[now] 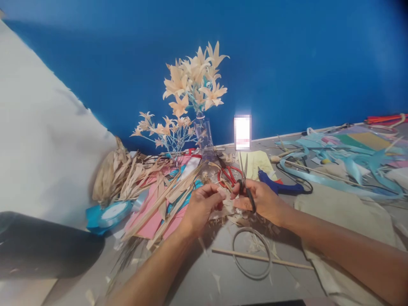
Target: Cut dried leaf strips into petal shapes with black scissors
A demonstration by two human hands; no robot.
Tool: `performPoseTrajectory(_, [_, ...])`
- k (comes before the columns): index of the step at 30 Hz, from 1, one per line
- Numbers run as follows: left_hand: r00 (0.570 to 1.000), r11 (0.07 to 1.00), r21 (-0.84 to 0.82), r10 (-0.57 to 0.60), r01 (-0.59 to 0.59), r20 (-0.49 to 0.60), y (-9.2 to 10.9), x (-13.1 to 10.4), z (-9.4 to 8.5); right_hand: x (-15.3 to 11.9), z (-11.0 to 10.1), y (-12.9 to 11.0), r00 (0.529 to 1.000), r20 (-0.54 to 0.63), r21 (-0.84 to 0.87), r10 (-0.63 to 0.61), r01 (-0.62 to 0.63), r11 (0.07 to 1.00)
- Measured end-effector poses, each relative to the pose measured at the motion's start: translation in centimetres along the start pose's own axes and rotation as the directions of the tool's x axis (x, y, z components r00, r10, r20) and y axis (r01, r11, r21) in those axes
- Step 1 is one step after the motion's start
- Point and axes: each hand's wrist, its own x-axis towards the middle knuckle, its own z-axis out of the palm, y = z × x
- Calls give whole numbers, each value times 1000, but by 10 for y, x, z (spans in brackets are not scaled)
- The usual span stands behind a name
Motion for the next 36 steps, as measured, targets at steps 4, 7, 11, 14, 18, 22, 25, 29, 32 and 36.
performPoseTrajectory(4, [999,991,127,42,-44,24,-5,-3,9,-1,2,3,996,-63,-63,-60,56,996])
performPoseTrajectory(7, [998,956,287,52,-62,42,-4,-4,12,-2,2,8,993,-59,-126,-104,96,987])
performPoseTrajectory(11, [979,756,624,184,-201,92,-5,-7,14,-4,3,9,986,-12,-347,-167,153,925])
performPoseTrajectory(14, [943,536,788,286,-303,169,-10,-10,16,-5,3,6,984,-12,-450,-176,152,880])
performPoseTrajectory(18, [955,539,803,273,-254,119,-11,-7,13,-4,1,5,986,-26,-452,-163,134,882])
performPoseTrajectory(22, [998,862,506,54,-39,-14,0,-1,4,-3,-2,5,990,-22,-372,-141,123,920])
performPoseTrajectory(25, [999,886,462,35,-44,28,4,-3,4,-4,-3,5,991,-7,-339,-133,123,933])
performPoseTrajectory(29, [977,608,768,180,-200,112,-8,-9,15,-2,-3,8,988,22,-379,-150,148,914])
performPoseTrajectory(32, [948,346,908,288,-237,138,-17,-11,19,-1,-3,10,987,5,-436,-158,144,888])
performPoseTrajectory(36, [939,324,916,318,-236,129,-13,-9,13,0,-5,9,990,-17,-439,-141,119,891])
